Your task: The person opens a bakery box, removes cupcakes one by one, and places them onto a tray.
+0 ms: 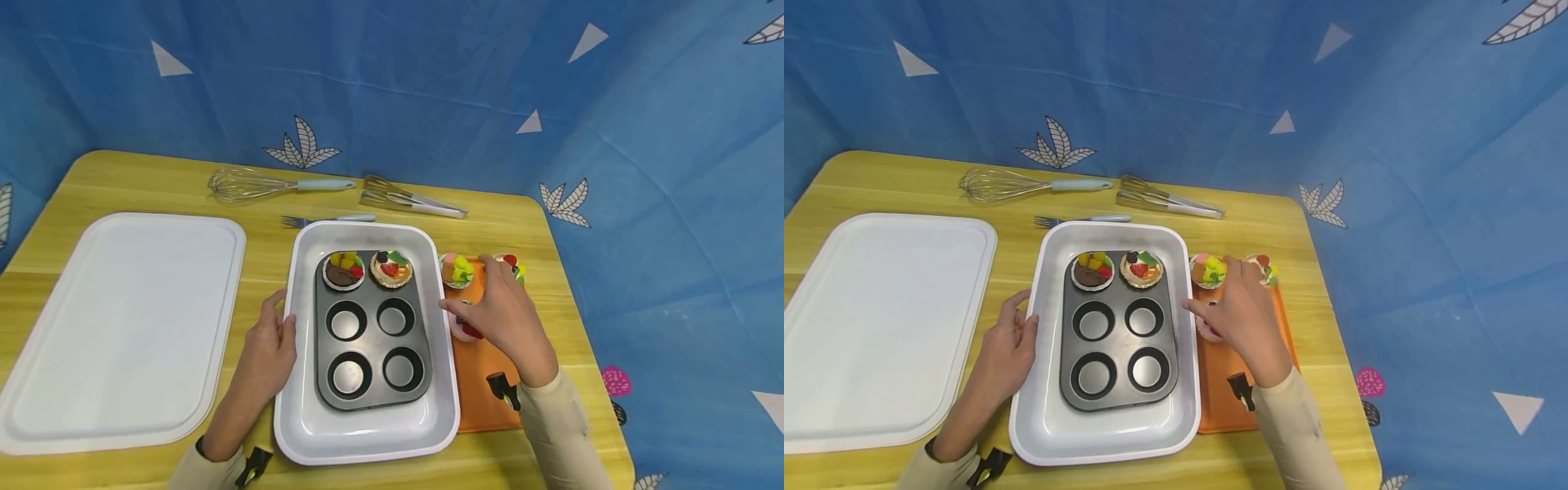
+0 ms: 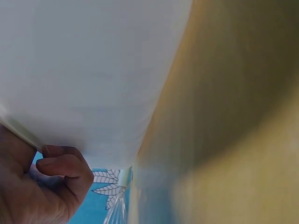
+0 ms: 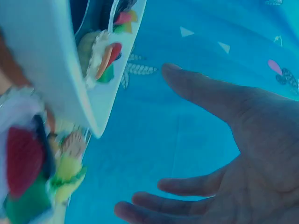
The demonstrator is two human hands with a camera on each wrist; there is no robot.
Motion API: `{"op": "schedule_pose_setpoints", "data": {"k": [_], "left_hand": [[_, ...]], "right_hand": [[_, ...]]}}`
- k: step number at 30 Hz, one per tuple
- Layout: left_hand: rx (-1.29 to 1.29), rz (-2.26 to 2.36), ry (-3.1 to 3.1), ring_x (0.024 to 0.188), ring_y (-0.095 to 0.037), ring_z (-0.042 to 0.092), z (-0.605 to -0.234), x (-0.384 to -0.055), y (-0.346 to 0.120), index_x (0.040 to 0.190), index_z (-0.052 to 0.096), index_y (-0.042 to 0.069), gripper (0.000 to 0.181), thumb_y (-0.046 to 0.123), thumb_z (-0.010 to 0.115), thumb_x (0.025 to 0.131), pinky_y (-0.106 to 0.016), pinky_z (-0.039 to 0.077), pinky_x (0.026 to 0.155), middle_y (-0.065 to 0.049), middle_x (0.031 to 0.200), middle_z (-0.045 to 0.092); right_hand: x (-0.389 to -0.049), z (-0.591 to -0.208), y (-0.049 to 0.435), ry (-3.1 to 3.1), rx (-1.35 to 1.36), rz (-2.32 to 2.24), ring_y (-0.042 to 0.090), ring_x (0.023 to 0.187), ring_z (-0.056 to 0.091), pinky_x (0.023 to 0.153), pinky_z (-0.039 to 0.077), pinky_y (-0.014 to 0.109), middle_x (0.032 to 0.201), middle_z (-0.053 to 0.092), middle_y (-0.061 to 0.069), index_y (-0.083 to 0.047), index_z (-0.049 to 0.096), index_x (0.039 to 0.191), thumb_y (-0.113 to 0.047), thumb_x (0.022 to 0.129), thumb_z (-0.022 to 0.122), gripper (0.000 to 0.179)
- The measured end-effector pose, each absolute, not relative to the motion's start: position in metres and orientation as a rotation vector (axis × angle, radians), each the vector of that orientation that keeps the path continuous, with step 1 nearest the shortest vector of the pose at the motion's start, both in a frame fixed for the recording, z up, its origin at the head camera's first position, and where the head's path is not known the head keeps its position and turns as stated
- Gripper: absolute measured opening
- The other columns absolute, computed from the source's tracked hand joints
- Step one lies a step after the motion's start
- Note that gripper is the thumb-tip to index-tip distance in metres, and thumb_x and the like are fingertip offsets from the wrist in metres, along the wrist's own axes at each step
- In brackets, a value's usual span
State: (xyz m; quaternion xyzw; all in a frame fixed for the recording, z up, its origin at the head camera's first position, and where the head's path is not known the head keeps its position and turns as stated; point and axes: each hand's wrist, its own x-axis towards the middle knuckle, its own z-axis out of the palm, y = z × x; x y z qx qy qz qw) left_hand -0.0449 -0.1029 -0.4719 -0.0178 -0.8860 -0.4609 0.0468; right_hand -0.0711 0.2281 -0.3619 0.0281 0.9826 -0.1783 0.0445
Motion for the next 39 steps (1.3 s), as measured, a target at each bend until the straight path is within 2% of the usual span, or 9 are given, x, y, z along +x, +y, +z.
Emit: {"op": "schedule_pose_setpoints", "data": {"k": [2, 6, 9, 13, 16, 22, 27, 33, 39], "left_hand": [[-0.054, -1.406, -2.707, 0.06, -0.019, 0.047, -0.472, -0.045, -0.103, 0.145, 0.04, -0.003, 0.044, 0.009, 0.048, 0.103, -0.035, 0.041, 0.059, -0.006, 0.072, 0.047], [-0.05, -1.393, -2.715, 0.06, -0.019, 0.047, -0.472, -0.045, -0.102, 0.145, 0.039, -0.003, 0.044, 0.01, 0.048, 0.103, -0.035, 0.04, 0.059, -0.006, 0.072, 0.047], [-0.05, -1.382, -2.713, 0.06, -0.019, 0.047, -0.472, -0.045, -0.102, 0.144, 0.04, -0.003, 0.044, 0.009, 0.048, 0.103, -0.036, 0.04, 0.059, -0.006, 0.072, 0.047], [-0.045, -1.382, -2.711, 0.059, -0.019, 0.046, -0.473, -0.045, -0.102, 0.144, 0.04, -0.003, 0.044, 0.009, 0.048, 0.103, -0.035, 0.039, 0.058, -0.006, 0.071, 0.046], [-0.044, -1.385, -2.709, 0.059, -0.019, 0.046, -0.473, -0.045, -0.102, 0.144, 0.04, -0.002, 0.044, 0.009, 0.048, 0.103, -0.035, 0.039, 0.058, -0.005, 0.071, 0.046], [-0.047, -1.385, -2.701, 0.059, -0.018, 0.045, -0.473, -0.045, -0.102, 0.144, 0.041, -0.002, 0.044, 0.009, 0.049, 0.103, -0.034, 0.039, 0.057, -0.005, 0.071, 0.046], [-0.052, -1.383, -2.69, 0.058, -0.018, 0.045, -0.473, -0.044, -0.102, 0.143, 0.041, -0.002, 0.043, 0.008, 0.049, 0.102, -0.034, 0.039, 0.057, -0.005, 0.071, 0.046], [-0.055, -1.382, -2.685, 0.058, -0.018, 0.044, -0.473, -0.044, -0.102, 0.143, 0.042, -0.002, 0.043, 0.008, 0.05, 0.102, -0.034, 0.039, 0.058, -0.004, 0.071, 0.045], [-0.055, -1.382, -2.687, 0.059, -0.018, 0.045, -0.472, -0.045, -0.102, 0.143, 0.042, -0.002, 0.043, 0.008, 0.05, 0.102, -0.035, 0.04, 0.059, -0.004, 0.071, 0.045]], "right_hand": [[-0.078, -0.361, 0.221, 3.004, 0.05, -0.544, 0.044, 0.121, 0.05, 0.097, 0.043, 0.061, 0.141, 0.046, 0.027, 0.006, 0.037, 0.147, -0.051, 0.077, 0.083, 0.102], [-0.09, -0.359, 0.209, 3.009, -0.01, -0.52, 0.045, 0.122, 0.05, 0.104, 0.033, 0.066, 0.143, 0.047, 0.026, 0.004, 0.039, 0.147, -0.052, 0.075, 0.084, 0.102], [-0.098, -0.358, 0.201, 3.01, -0.046, -0.484, 0.042, 0.114, 0.055, 0.099, 0.037, 0.065, 0.14, 0.049, 0.025, 0.003, 0.039, 0.148, -0.053, 0.075, 0.084, 0.102], [-0.108, -0.361, 0.191, 3.008, -0.12, -0.466, 0.035, 0.094, 0.058, 0.079, 0.051, 0.051, 0.127, 0.053, 0.024, 0.004, 0.038, 0.148, -0.053, 0.075, 0.083, 0.103], [-0.116, -0.366, 0.185, 3.0, -0.161, -0.464, 0.032, 0.09, 0.057, 0.074, 0.052, 0.045, 0.122, 0.054, 0.023, 0.005, 0.039, 0.146, -0.053, 0.075, 0.084, 0.102], [-0.127, -0.375, 0.171, 2.948, -0.169, -0.429, 0.036, 0.105, 0.058, 0.086, 0.052, 0.049, 0.133, 0.05, 0.026, 0.005, 0.037, 0.148, -0.056, 0.076, 0.082, 0.105], [-0.134, -0.381, 0.16, 2.898, -0.172, -0.423, 0.037, 0.108, 0.058, 0.091, 0.05, 0.051, 0.136, 0.049, 0.025, 0.003, 0.036, 0.149, -0.057, 0.076, 0.081, 0.105], [-0.142, -0.39, 0.15, 2.87, -0.216, -0.38, 0.037, 0.113, 0.057, 0.09, 0.051, 0.049, 0.142, 0.045, 0.026, 0.004, 0.037, 0.148, -0.056, 0.076, 0.081, 0.104], [-0.148, -0.397, 0.143, 2.87, -0.222, -0.312, 0.035, 0.114, 0.055, 0.089, 0.051, 0.048, 0.14, 0.048, 0.024, 0.003, 0.041, 0.146, -0.06, 0.075, 0.08, 0.102]]}}
